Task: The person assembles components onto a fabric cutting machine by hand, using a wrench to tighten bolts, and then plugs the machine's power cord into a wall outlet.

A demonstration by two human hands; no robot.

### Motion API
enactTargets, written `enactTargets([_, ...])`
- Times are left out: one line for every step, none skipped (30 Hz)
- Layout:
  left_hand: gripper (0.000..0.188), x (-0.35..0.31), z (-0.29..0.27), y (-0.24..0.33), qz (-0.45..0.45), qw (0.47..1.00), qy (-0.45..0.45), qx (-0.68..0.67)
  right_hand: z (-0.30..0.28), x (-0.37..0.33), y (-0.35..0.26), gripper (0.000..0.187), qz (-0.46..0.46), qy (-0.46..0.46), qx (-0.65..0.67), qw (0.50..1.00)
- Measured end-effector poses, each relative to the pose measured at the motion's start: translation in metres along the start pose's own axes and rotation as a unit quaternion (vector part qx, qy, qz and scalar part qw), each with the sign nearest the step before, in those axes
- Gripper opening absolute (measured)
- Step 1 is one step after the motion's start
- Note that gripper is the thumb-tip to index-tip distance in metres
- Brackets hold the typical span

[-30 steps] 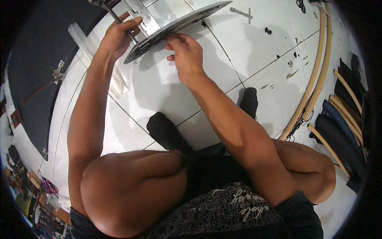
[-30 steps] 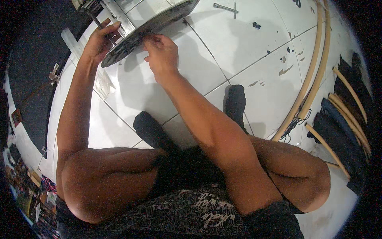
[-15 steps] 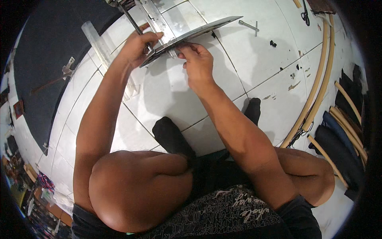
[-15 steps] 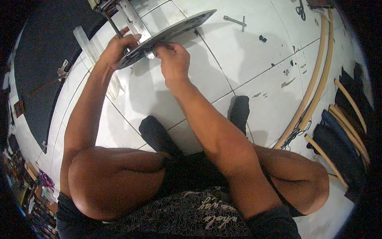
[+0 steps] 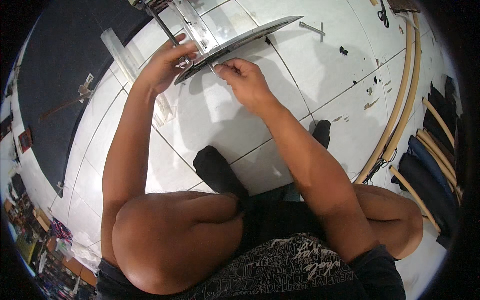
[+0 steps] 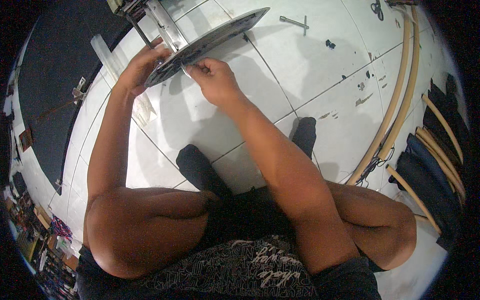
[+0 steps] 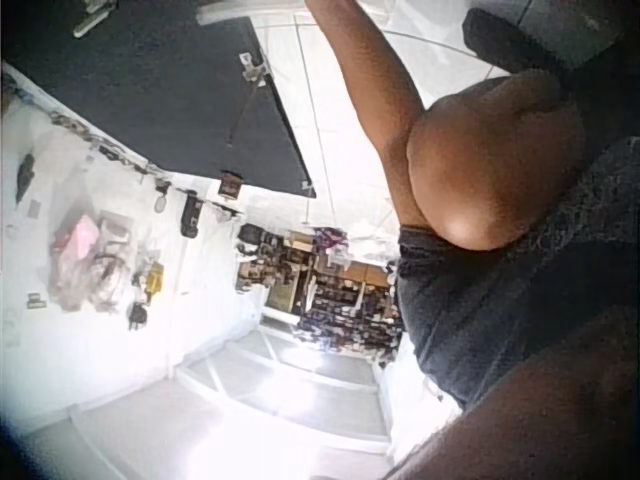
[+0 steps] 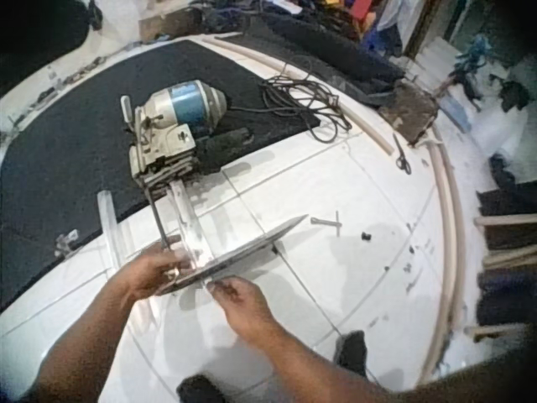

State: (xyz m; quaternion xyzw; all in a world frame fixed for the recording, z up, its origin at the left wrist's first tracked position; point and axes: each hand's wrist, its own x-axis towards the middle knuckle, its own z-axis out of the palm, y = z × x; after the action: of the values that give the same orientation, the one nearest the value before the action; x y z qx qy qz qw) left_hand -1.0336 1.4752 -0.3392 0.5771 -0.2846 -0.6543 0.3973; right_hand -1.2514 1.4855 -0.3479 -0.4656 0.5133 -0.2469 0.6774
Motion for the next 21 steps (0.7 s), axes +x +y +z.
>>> enactTargets([0.058,0.001,-0.019,-0.004,0.0,0.999,0.031,-0.035,0.0,0.0,-0.002,0.025,0.005,-0.01,-0.002,1.0])
enactTargets([0.052,-0.001,-0.022,-0.002,-0.003,0.996,0.059,-0.072,-0.002,-0.002,-0.002,0.024,0.012,-0.018,-0.006,1.0])
enactTargets([0.04,-0.006,-0.026,-0.001,-0.009,0.988,0.085,-0.129,-0.005,-0.003,-0.002,0.024,0.019,-0.025,-0.01,0.999])
enactTargets([0.041,-0.008,-0.028,-0.001,-0.01,0.987,0.095,-0.13,-0.008,-0.002,0.001,0.023,0.014,-0.028,-0.016,0.999])
enactTargets([0.041,-0.01,-0.029,0.0,-0.011,0.986,0.105,-0.131,-0.011,0.0,0.004,0.023,0.008,-0.033,-0.024,0.999])
enactTargets([0.042,-0.012,-0.029,0.0,-0.011,0.984,0.116,-0.133,-0.014,0.001,0.007,0.023,0.001,-0.037,-0.032,0.999])
enactTargets([0.043,-0.013,-0.027,-0.002,-0.014,0.982,0.123,-0.144,-0.019,-0.001,0.01,0.023,-0.002,-0.04,-0.032,0.999])
enactTargets([0.045,-0.016,-0.029,-0.005,-0.014,0.98,0.132,-0.151,-0.019,-0.006,0.011,0.024,-0.004,-0.047,-0.029,0.998])
enactTargets([0.047,-0.016,-0.031,-0.007,-0.01,0.977,0.139,-0.158,-0.02,-0.011,0.011,0.024,-0.009,-0.053,-0.028,0.998])
enactTargets([0.048,-0.017,-0.032,-0.01,-0.006,0.975,0.147,-0.166,-0.02,-0.019,0.014,0.024,-0.005,-0.036,-0.05,0.998])
enactTargets([0.051,-0.018,-0.028,-0.011,0.007,0.977,0.157,-0.144,-0.022,-0.027,0.02,0.024,-0.007,-0.019,-0.073,0.997])
enactTargets([0.046,-0.018,-0.025,-0.011,0.005,0.976,0.17,-0.137,-0.022,-0.034,0.025,0.024,-0.01,-0.003,-0.096,0.995])
enactTargets([0.044,-0.017,-0.033,-0.014,0.003,0.974,0.154,-0.166,-0.02,-0.039,0.027,0.023,-0.008,0.008,-0.097,0.995])
enactTargets([0.043,-0.017,-0.042,-0.019,0.002,0.971,0.14,-0.195,-0.018,-0.044,0.028,0.022,-0.006,0.017,-0.097,0.995])
enactTargets([0.041,-0.014,-0.042,-0.019,-0.002,0.971,0.138,-0.194,-0.019,-0.046,0.025,0.022,0.01,0.017,-0.097,0.995])
enactTargets([0.04,-0.012,-0.041,-0.019,-0.006,0.972,0.136,-0.193,-0.02,-0.047,0.022,0.023,0.027,0.016,-0.096,0.995])
enactTargets([0.038,-0.009,-0.035,-0.015,-0.007,0.973,0.143,-0.181,-0.021,-0.048,0.02,0.022,0.035,0.023,-0.089,0.995])
enactTargets([0.034,-0.009,-0.036,-0.017,0.002,0.972,0.143,-0.186,-0.019,-0.05,0.02,0.022,0.044,0.023,-0.08,0.996])
enactTargets([0.034,-0.007,-0.039,-0.016,0.005,0.972,0.14,-0.191,-0.017,-0.051,0.019,0.021,0.054,0.022,-0.071,0.996])
enactTargets([0.034,-0.004,-0.042,-0.018,0.006,0.971,0.137,-0.196,-0.016,-0.053,0.022,0.021,0.055,0.022,-0.062,0.996])
enactTargets([0.035,-0.001,-0.044,-0.02,0.004,0.969,0.13,-0.209,-0.017,-0.057,0.023,0.021,0.057,0.025,-0.056,0.996])
